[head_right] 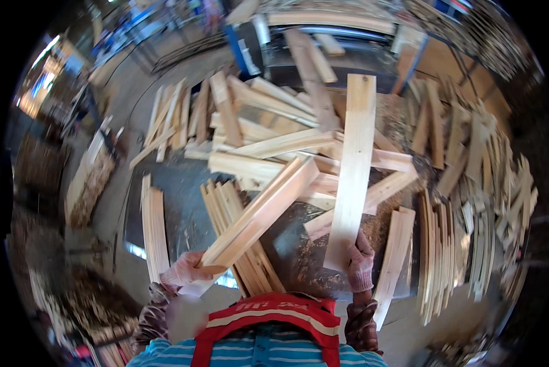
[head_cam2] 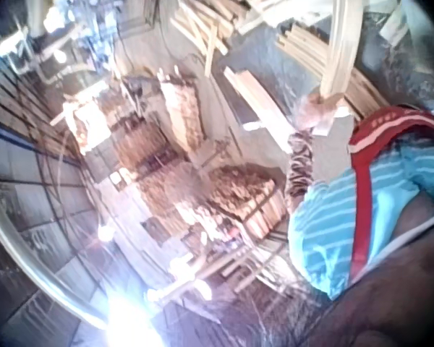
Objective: The person sorts and stacks wooden planks in a workshop. They pick up planks from a pile, align them, and place them into neat stacks on a table and nearby racks.
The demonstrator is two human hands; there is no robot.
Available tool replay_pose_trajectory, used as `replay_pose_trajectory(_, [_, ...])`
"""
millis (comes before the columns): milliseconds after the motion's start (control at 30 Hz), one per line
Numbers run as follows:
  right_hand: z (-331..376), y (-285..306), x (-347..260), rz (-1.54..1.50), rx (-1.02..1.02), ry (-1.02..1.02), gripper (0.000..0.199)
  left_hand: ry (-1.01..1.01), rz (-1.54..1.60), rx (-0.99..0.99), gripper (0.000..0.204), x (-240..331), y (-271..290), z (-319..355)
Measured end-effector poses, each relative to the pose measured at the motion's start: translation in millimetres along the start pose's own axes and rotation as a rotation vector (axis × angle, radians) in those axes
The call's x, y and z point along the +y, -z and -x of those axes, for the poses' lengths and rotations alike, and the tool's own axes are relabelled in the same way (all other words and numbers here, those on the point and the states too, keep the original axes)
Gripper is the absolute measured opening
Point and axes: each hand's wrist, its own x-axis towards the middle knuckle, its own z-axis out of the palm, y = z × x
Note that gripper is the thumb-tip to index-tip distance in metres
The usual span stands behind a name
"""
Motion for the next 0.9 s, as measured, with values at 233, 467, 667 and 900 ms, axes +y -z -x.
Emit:
replay_pose_trajectory(233, [-10.7, -39.7, 5.5, 0.259, -0.021, -0.069, 0.037, -0.178, 0.343, 0.636, 0.055, -140.8, 3.2, -5.6])
replay_pose_trajectory(467, [-27.1, -66.9, 48.2, 0.669, -0.251, 0.077, 0.035, 0.139, -0.121, 0.585, 0.060, -213.1, -75.0, -74.2])
replay_pose_trajectory(667, [-27.8, -100.9, 67.7, 0.549, -0.347, -0.090, 0.038, 0.201, 0.115, 0.747, 0.062, -219.5, -68.8, -88.5])
replay_pose_trajectory(900, [-35.6, -140.0, 106.0, 0.404, -0.357, -0.279, 0.044, 0.310, 0.044, 0.820, 0.068, -188.8, -72.5, -93.5])
